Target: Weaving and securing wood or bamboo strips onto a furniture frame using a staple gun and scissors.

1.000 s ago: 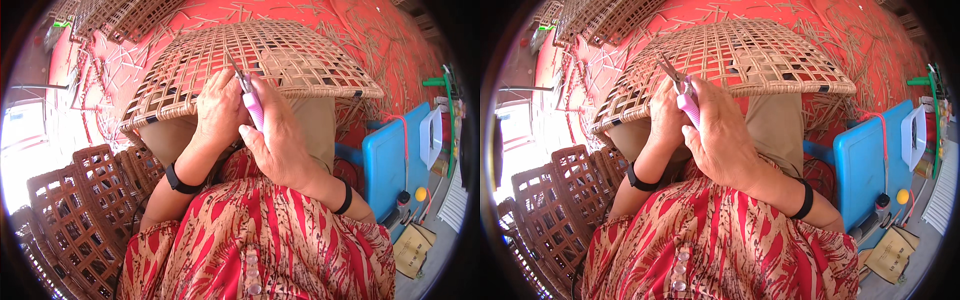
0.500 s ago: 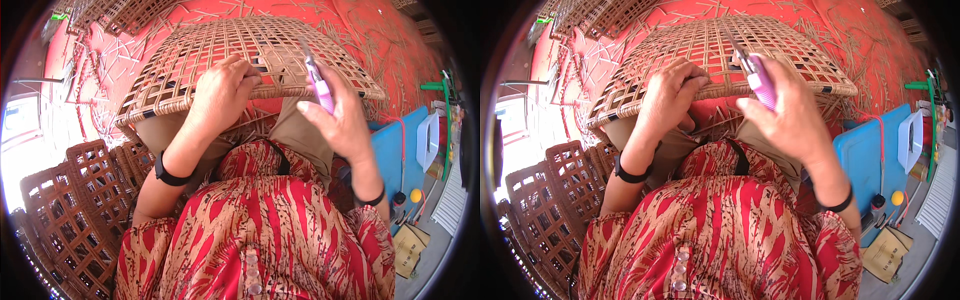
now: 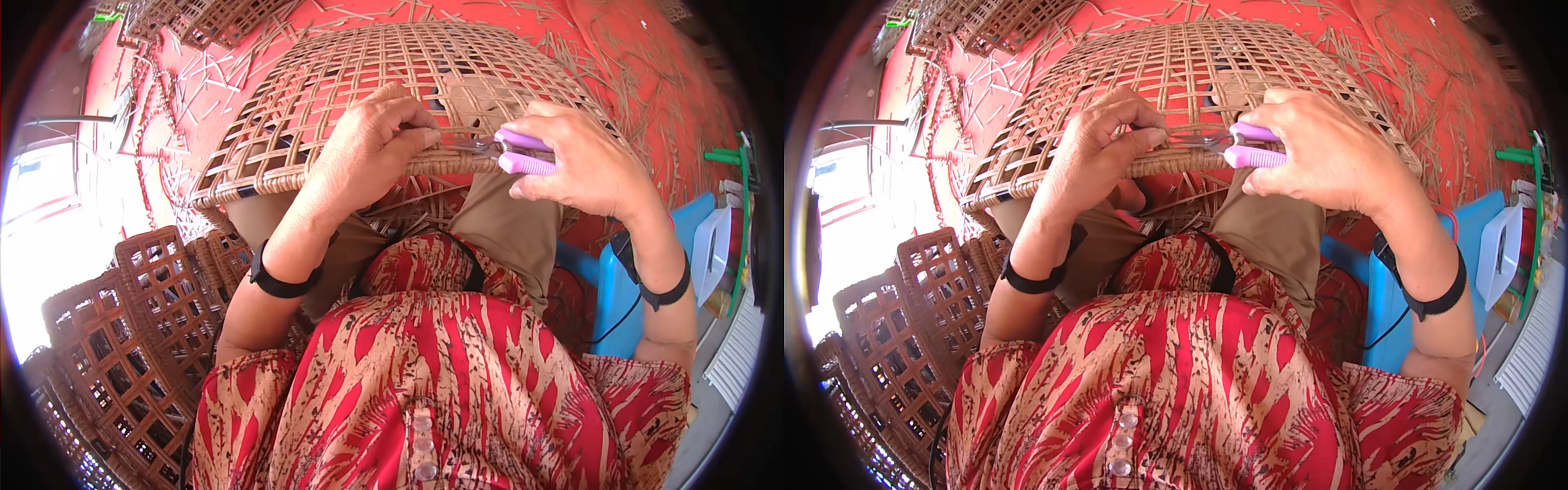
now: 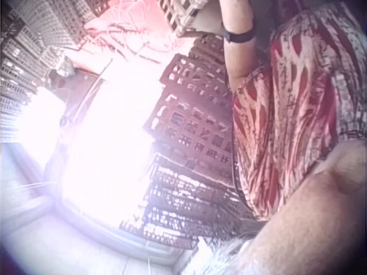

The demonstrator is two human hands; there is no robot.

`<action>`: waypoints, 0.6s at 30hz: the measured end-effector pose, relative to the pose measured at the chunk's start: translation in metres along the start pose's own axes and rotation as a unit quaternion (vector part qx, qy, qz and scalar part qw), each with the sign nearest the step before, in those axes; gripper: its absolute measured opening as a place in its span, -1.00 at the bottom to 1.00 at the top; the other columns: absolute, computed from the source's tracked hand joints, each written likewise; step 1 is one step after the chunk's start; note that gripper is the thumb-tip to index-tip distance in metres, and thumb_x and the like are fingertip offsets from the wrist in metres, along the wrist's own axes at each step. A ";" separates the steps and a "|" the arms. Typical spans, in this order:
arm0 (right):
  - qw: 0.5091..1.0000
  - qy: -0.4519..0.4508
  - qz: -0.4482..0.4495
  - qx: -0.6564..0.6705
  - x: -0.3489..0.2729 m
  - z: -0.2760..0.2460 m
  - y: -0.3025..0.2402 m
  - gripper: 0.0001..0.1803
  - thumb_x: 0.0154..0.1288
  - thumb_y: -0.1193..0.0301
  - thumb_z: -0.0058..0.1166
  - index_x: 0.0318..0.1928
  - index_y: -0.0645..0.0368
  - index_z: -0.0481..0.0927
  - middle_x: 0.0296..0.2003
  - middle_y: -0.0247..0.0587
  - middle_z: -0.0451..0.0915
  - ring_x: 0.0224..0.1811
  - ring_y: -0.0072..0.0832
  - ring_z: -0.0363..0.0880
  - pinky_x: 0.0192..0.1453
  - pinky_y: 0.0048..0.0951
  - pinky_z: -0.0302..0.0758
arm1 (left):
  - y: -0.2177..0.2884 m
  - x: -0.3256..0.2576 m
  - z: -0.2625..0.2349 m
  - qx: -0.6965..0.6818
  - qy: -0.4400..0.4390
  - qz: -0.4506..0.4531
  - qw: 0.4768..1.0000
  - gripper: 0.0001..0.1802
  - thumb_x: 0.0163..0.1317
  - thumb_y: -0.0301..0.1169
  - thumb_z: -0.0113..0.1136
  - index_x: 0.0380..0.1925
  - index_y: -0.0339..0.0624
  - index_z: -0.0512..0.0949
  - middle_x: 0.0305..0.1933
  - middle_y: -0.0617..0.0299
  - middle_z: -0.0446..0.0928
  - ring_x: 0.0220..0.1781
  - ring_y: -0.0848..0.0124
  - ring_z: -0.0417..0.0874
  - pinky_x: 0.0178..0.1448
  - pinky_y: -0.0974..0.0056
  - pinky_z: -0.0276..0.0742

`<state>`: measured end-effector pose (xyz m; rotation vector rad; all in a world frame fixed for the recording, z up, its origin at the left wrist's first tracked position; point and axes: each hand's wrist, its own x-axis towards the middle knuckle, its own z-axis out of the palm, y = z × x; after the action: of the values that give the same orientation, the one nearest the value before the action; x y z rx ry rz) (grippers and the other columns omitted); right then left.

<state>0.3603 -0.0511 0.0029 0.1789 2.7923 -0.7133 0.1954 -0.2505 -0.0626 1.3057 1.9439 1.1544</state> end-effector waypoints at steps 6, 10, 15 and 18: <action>0.999 -0.045 -0.008 0.006 0.012 -0.006 0.000 -0.55 -0.10 0.21 0.33 -0.21 0.26 0.69 -0.32 0.02 0.58 -0.17 -0.06 0.57 -0.03 -0.16 0.49 | 0.000 -0.002 0.000 0.041 0.011 0.059 0.997 -0.89 0.17 -0.49 0.19 -0.33 -0.31 0.60 -0.27 0.16 0.53 -0.19 0.29 0.57 -0.08 0.27 0.48; 0.998 -0.066 0.004 0.002 0.012 -0.014 -0.008 -0.59 -0.09 0.22 0.27 -0.26 0.28 0.69 -0.33 0.06 0.61 -0.16 -0.04 0.60 -0.03 -0.12 0.50 | 0.002 -0.003 0.000 0.061 0.011 0.080 0.995 -0.91 0.16 -0.52 0.18 -0.34 -0.32 0.59 -0.26 0.15 0.53 -0.16 0.29 0.58 -0.07 0.26 0.49; 0.994 -0.096 0.045 -0.033 0.001 -0.020 -0.022 -0.66 -0.09 0.29 0.20 -0.35 0.32 0.64 -0.38 0.11 0.61 -0.21 -0.02 0.62 -0.09 -0.09 0.53 | 0.010 -0.011 0.005 0.068 0.026 0.111 0.991 -0.92 0.15 -0.52 0.19 -0.35 -0.30 0.59 -0.25 0.15 0.54 -0.13 0.26 0.59 -0.01 0.22 0.48; 0.997 -0.063 0.010 -0.054 -0.003 -0.016 -0.019 -0.71 -0.09 0.34 0.16 -0.38 0.33 0.61 -0.41 0.13 0.60 -0.24 0.00 0.62 -0.14 -0.07 0.54 | 0.016 -0.011 0.006 0.106 0.048 0.162 0.980 -0.92 0.13 -0.50 0.20 -0.36 -0.25 0.60 -0.25 0.16 0.54 -0.12 0.24 0.58 0.06 0.20 0.43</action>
<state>0.3566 -0.0598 0.0263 0.1360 2.6959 -0.5482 0.2122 -0.2551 -0.0522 1.7612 2.0187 1.2044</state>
